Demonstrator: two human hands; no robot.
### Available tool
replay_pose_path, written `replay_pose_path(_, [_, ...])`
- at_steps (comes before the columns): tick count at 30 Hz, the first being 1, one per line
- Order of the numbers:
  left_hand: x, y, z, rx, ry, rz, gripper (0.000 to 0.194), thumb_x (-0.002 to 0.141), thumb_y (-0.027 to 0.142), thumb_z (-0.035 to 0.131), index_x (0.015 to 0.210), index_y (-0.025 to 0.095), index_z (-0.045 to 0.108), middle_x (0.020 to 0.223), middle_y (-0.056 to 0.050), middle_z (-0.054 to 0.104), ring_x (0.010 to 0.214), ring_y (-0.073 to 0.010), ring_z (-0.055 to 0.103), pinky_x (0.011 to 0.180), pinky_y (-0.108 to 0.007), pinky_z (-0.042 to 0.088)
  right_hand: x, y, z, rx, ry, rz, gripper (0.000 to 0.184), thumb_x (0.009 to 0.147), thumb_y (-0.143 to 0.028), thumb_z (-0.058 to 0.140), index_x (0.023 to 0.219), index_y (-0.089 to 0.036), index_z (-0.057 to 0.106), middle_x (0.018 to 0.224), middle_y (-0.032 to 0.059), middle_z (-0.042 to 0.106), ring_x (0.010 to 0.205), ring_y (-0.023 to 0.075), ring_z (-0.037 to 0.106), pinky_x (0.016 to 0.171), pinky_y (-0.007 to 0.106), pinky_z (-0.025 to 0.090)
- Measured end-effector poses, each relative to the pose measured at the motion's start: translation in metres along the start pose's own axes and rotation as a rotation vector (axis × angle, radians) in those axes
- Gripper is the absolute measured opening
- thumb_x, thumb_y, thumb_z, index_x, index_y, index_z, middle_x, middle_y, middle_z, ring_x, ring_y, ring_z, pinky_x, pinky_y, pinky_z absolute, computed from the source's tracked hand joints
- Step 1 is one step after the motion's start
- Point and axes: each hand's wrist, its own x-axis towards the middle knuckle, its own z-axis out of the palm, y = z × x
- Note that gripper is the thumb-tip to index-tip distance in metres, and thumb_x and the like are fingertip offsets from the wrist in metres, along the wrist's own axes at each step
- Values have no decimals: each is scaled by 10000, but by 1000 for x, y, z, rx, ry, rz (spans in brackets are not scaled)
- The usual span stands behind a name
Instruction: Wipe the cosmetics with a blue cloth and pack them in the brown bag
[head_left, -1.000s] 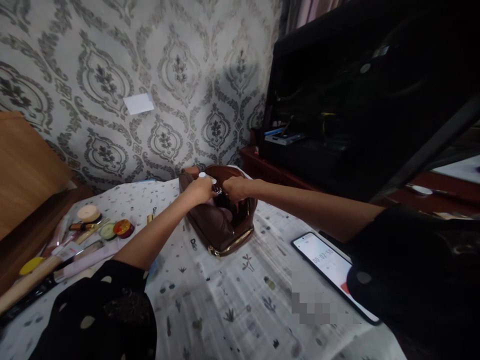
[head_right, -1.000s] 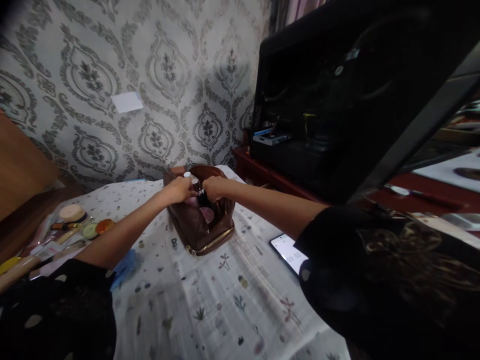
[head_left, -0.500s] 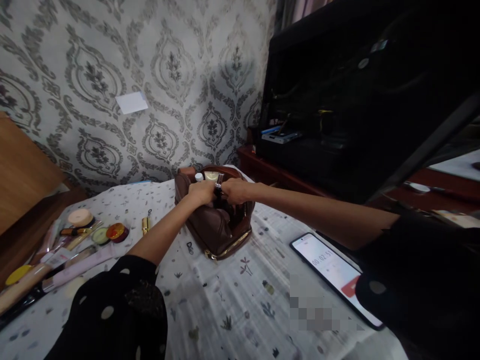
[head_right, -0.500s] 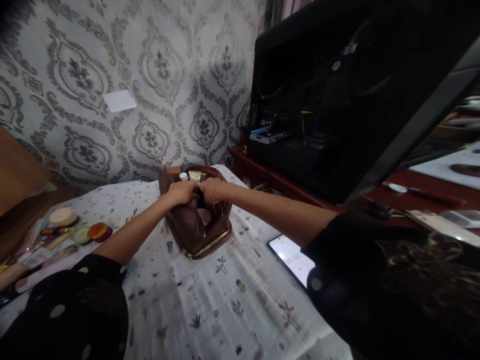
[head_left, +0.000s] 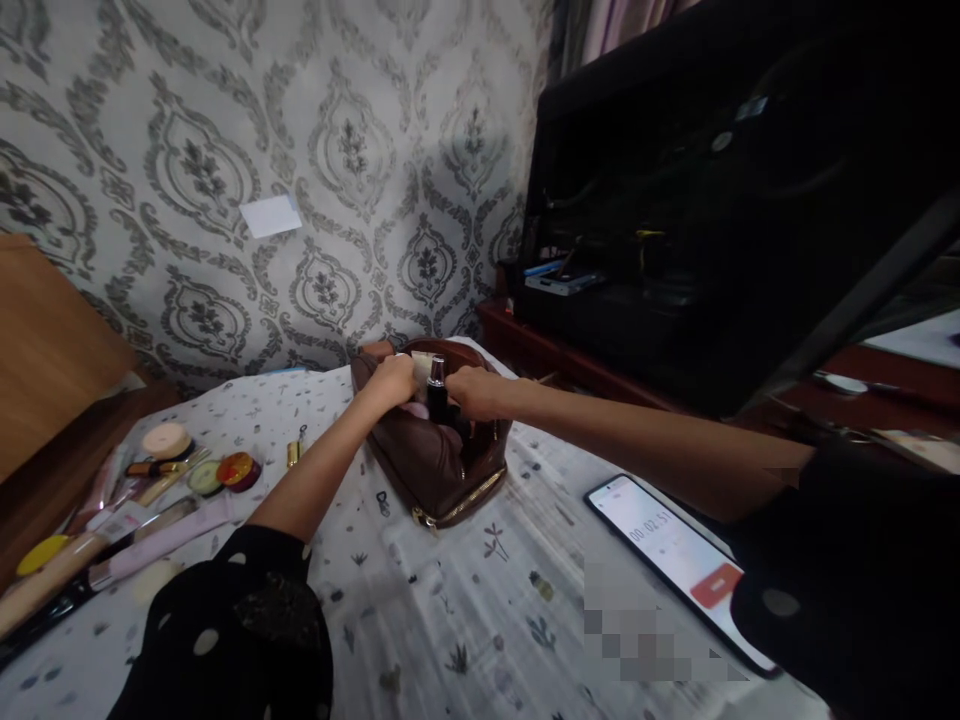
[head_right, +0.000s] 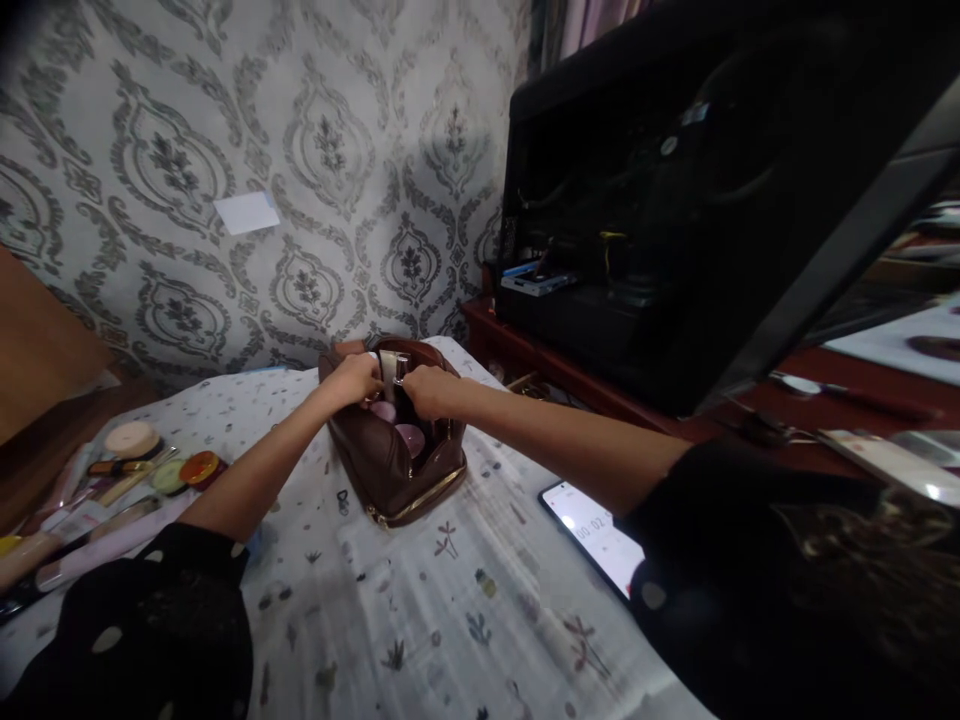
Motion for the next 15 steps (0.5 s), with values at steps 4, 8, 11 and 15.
replay_pose_path(4, [2,0,-1,30,24,29,214,850,147,573,972,122,747,952,-130,756,971,-227,712,872,-256,526,1,0,2,4,29,-18,334,848,-99,583,1167,-57,674,1162,210,684,1127,310,651,892,318,524])
replay_pose_path(8, [3,-1,3,54,13,69,175,834,166,600,927,128,743,994,-136,749,985,-241,703,839,-262,528,-4,-3,-1,10,45,6,347,845,-81,576,1180,-50,664,1176,218,676,1124,315,653,885,328,531])
replay_pose_path(11, [2,-3,5,52,-21,110,159,788,244,692,923,170,733,959,-85,755,927,-224,710,788,-245,533,-8,-6,-5,20,60,25,342,873,-86,537,1191,-52,658,1168,224,677,1116,306,660,864,313,538])
replay_pose_path(15, [-1,0,8,73,3,100,280,833,363,667,1044,181,697,1092,-118,726,1026,-270,687,839,-314,538,-10,-7,-7,26,75,22,364,876,-71,525,1221,-68,642,1178,219,674,1129,288,656,868,294,532])
